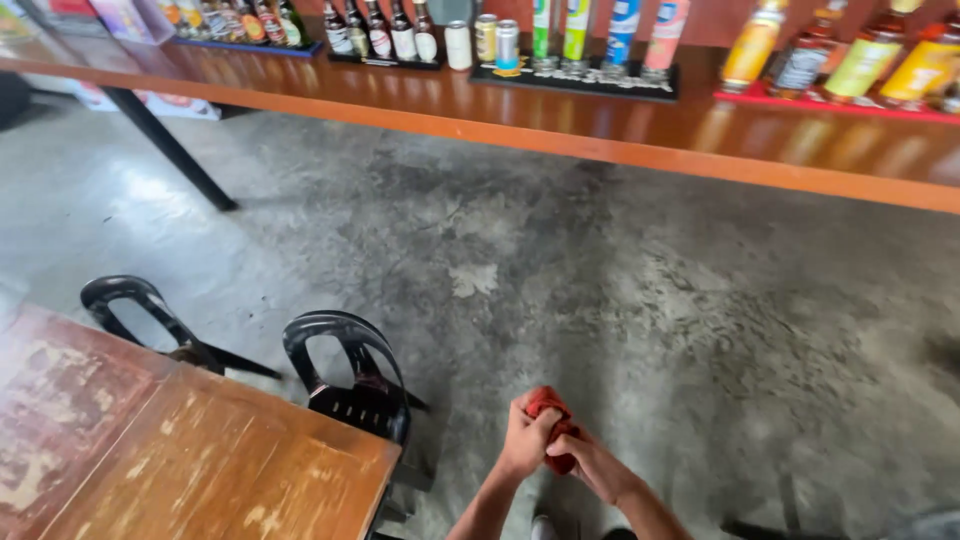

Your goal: Cleaning a table and a bar counter area including a cigarette display case using a cloth.

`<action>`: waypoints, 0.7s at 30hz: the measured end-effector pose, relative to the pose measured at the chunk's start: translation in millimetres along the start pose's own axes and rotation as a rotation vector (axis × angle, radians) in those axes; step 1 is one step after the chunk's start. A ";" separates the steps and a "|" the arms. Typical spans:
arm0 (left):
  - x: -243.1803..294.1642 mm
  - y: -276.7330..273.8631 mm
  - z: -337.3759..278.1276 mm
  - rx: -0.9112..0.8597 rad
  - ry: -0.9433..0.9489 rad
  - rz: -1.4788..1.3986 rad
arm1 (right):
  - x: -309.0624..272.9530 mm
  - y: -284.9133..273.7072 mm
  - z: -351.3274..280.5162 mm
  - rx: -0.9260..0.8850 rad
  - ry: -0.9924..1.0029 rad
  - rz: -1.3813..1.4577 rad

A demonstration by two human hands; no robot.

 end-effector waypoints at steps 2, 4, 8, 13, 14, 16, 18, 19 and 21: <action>24.0 -6.0 25.2 0.020 -0.033 0.052 | -37.5 10.9 14.4 0.000 -0.012 -0.069; 36.7 -14.8 65.0 0.040 -0.035 0.098 | -81.7 9.9 44.4 -0.004 -0.048 -0.163; 46.2 -57.6 136.6 0.079 0.041 0.347 | -140.1 -8.0 144.4 -0.081 -0.256 -0.418; 69.5 -107.2 212.7 0.181 0.237 0.753 | -241.2 13.1 223.9 -0.268 -0.415 -0.697; 75.4 -111.2 229.0 0.226 0.255 0.792 | -275.0 25.1 229.5 -0.205 -0.709 -0.866; 86.3 -122.2 250.2 0.308 0.270 0.848 | -318.8 49.1 248.3 -0.193 -1.014 -1.022; 95.0 -132.8 270.3 0.404 0.254 0.916 | -355.7 68.1 277.1 -0.198 -1.007 -1.051; 102.9 -141.3 284.1 0.440 0.256 0.926 | -367.2 76.7 299.3 -0.236 -1.008 -1.059; 113.3 -153.3 303.1 0.541 0.200 0.924 | -382.0 86.5 337.3 -0.247 -0.945 -1.020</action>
Point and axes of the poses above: each hand's wrist, its own z-axis towards the middle knuckle, its own y-axis out of the palm, x = y × z, the point moved 2 cm from there along z, towards the middle knuckle, and after that the axes turned 8 degrees about y, right-handed, at the moved point
